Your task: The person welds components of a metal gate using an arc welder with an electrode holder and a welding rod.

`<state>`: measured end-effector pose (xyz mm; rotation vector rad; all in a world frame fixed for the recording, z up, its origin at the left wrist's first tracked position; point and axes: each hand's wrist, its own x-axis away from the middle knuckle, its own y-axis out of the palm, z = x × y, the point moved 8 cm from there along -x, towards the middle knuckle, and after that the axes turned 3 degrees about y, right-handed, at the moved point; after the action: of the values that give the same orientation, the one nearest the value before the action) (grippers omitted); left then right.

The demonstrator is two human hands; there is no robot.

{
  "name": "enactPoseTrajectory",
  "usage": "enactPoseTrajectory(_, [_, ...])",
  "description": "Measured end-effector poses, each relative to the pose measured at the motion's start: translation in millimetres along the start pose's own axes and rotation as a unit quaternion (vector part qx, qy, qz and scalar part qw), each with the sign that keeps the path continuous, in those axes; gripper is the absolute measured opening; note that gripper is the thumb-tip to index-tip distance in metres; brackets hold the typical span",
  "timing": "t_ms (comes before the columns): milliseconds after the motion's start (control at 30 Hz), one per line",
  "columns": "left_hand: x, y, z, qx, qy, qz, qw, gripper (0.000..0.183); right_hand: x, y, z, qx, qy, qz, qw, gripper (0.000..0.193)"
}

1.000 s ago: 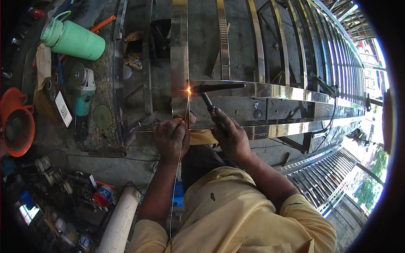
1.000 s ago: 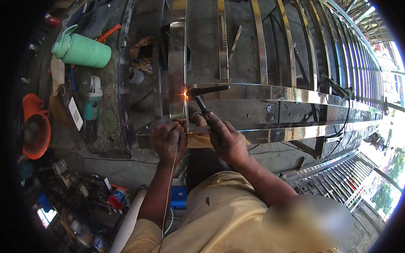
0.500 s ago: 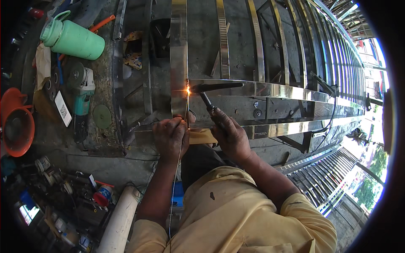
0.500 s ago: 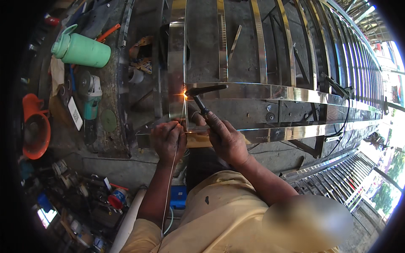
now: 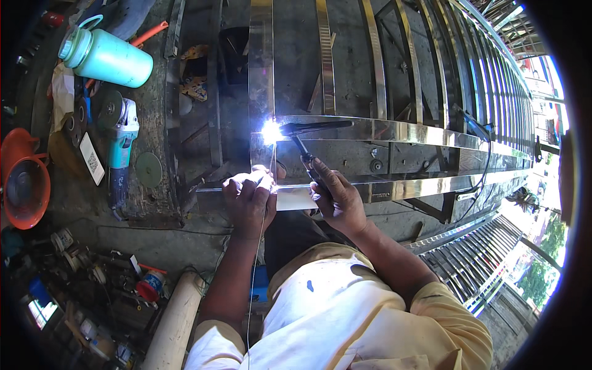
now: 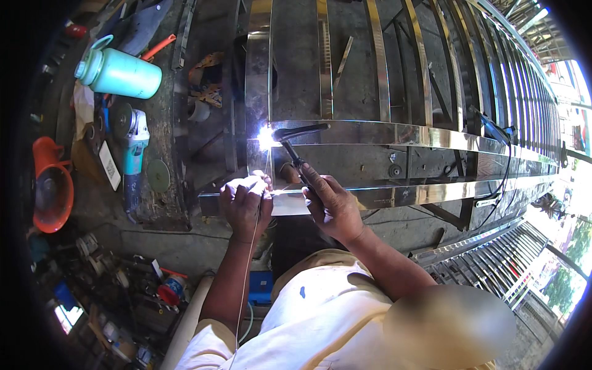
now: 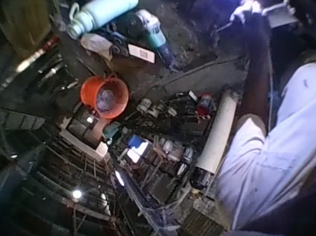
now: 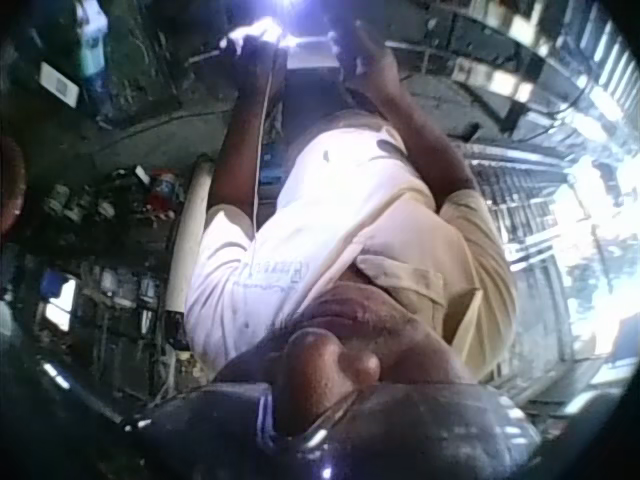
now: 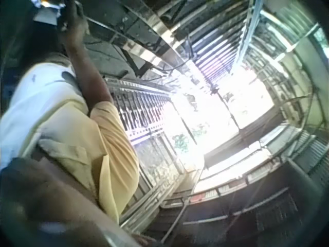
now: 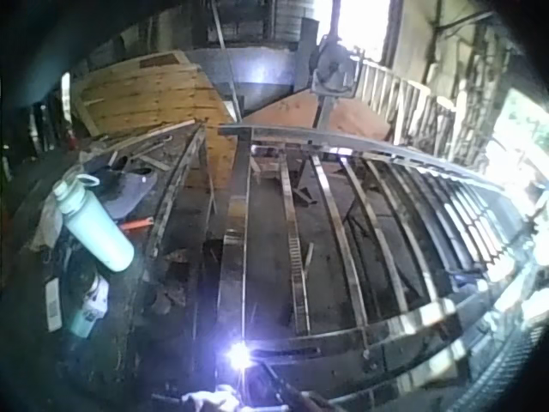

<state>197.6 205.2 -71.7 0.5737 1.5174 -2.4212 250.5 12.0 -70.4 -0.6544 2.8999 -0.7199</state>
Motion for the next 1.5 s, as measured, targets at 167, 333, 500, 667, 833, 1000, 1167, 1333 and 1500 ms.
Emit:
enactPoseTrajectory(167, [3,1,-3,0.008,-0.017,0.003,1.000,0.012,3,4,7,0.054,0.044,0.003,0.998,0.060])
enactPoseTrajectory(333, [0,0,-1,0.011,-0.008,0.014,1.000,0.013,5,2,8,0.050,0.053,-0.003,0.997,0.060])
enactPoseTrajectory(500, [1,0,-2,0.014,0.003,0.027,1.000,0.018,2,0,2,0.045,0.010,0.032,0.998,0.065])
enactPoseTrajectory(667, [6,3,-3,-0.008,-0.006,-0.013,1.000,0.015,5,1,4,0.018,-0.003,0.015,1.000,0.066])
enactPoseTrajectory(833, [1,1,-2,0.017,-0.014,0.003,1.000,0.017,3,2,4,0.042,-0.001,0.043,0.998,0.064])
enactPoseTrajectory(1000, [-1,-2,-1,0.014,-0.003,0.019,1.000,0.018,2,0,2,0.044,0.000,0.047,0.998,0.063])
enactPoseTrajectory(1167, [0,-1,-2,0.022,-0.005,0.018,1.000,0.017,3,0,4,0.060,0.010,0.035,0.998,0.065])
enactPoseTrajectory(1333, [12,7,-5,-0.030,-0.014,-0.033,0.999,0.015,4,0,2,0.023,-0.001,0.003,1.000,0.068])
enactPoseTrajectory(1500, [4,3,-4,0.012,-0.017,0.004,1.000,0.015,3,1,4,0.034,-0.003,0.043,0.998,0.064])
